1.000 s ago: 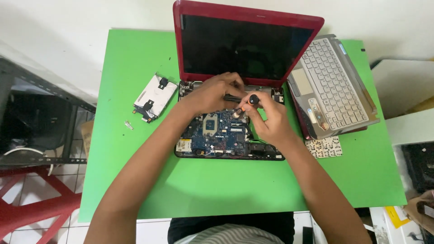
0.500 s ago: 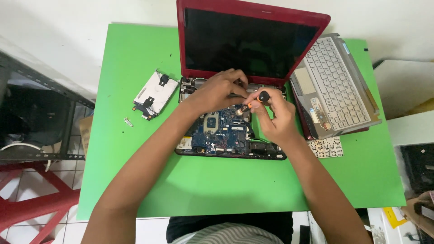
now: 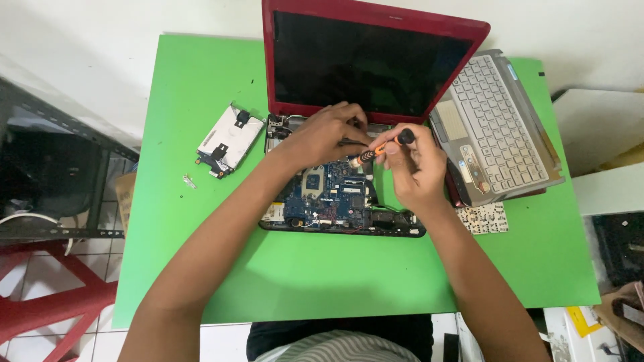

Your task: The person is disassembling a laptop by removing screws with a screwdriver and disconnecting internal ribbon cables and components.

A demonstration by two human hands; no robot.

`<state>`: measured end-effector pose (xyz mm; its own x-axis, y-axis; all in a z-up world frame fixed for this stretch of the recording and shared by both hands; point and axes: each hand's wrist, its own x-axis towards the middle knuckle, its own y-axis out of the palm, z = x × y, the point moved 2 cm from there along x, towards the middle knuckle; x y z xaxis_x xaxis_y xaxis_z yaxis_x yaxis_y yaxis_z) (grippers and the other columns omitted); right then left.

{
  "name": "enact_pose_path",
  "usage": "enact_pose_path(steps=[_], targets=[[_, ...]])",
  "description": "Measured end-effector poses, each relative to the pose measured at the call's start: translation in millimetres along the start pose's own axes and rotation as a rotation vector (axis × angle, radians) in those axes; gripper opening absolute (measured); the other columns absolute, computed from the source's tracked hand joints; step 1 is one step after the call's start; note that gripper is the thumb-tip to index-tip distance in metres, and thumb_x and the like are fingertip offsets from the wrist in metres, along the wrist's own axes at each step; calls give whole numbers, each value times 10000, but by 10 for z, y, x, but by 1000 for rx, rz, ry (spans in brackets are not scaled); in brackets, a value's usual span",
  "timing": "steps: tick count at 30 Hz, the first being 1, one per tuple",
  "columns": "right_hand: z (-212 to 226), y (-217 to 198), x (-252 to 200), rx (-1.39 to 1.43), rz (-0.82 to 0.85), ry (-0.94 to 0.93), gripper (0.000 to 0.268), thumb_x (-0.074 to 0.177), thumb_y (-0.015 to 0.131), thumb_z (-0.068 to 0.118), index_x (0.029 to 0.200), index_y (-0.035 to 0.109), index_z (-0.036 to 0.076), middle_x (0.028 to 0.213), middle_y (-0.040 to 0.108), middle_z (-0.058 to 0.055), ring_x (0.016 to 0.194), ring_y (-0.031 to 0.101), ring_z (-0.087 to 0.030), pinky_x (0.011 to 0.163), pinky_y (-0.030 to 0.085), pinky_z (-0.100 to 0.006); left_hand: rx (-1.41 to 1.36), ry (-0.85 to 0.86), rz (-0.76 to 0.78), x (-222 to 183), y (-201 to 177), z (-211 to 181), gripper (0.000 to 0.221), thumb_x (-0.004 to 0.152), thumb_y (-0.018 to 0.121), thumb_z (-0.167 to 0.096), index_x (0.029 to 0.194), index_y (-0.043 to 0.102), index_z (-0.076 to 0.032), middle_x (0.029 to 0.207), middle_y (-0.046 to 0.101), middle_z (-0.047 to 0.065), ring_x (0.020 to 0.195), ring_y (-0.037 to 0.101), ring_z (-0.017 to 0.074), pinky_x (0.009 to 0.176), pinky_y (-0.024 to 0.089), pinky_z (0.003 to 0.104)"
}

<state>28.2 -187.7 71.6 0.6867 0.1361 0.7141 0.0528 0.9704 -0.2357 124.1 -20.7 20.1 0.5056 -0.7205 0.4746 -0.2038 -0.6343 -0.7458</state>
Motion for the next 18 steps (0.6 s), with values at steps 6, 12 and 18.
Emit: enact_pose_path(steps=[6, 12, 18], targets=[[-86, 70, -79, -77, 47, -6, 129, 1046, 595, 50, 1062, 578, -78, 904, 738, -214, 621, 705, -224, 539, 552, -317, -21, 8, -8, 4, 29, 41, 76, 874, 818, -245, 935, 820, -199, 1102, 626, 68, 969, 623, 352, 816, 516, 481], [-52, 91, -56, -91, 33, -29, 123, 1039, 595, 23, 1055, 582, -99, 896, 733, -224, 630, 712, -235, 552, 559, -328, -25, 19, 6, 23, -42, -29, 91, 884, 813, -216, 958, 816, -164, 1061, 627, 73, 965, 631, 357, 831, 527, 488], [-22, 90, -64, -91, -34, -49, 155, 1060, 559, 69, 1051, 559, -86, 919, 737, -226, 640, 706, -210, 554, 559, -301, -173, -63, 29, 103, -166, -6, 122, 994, 670, -129, 974, 785, -94, 955, 689, 81, 917, 689, 320, 818, 548, 438]])
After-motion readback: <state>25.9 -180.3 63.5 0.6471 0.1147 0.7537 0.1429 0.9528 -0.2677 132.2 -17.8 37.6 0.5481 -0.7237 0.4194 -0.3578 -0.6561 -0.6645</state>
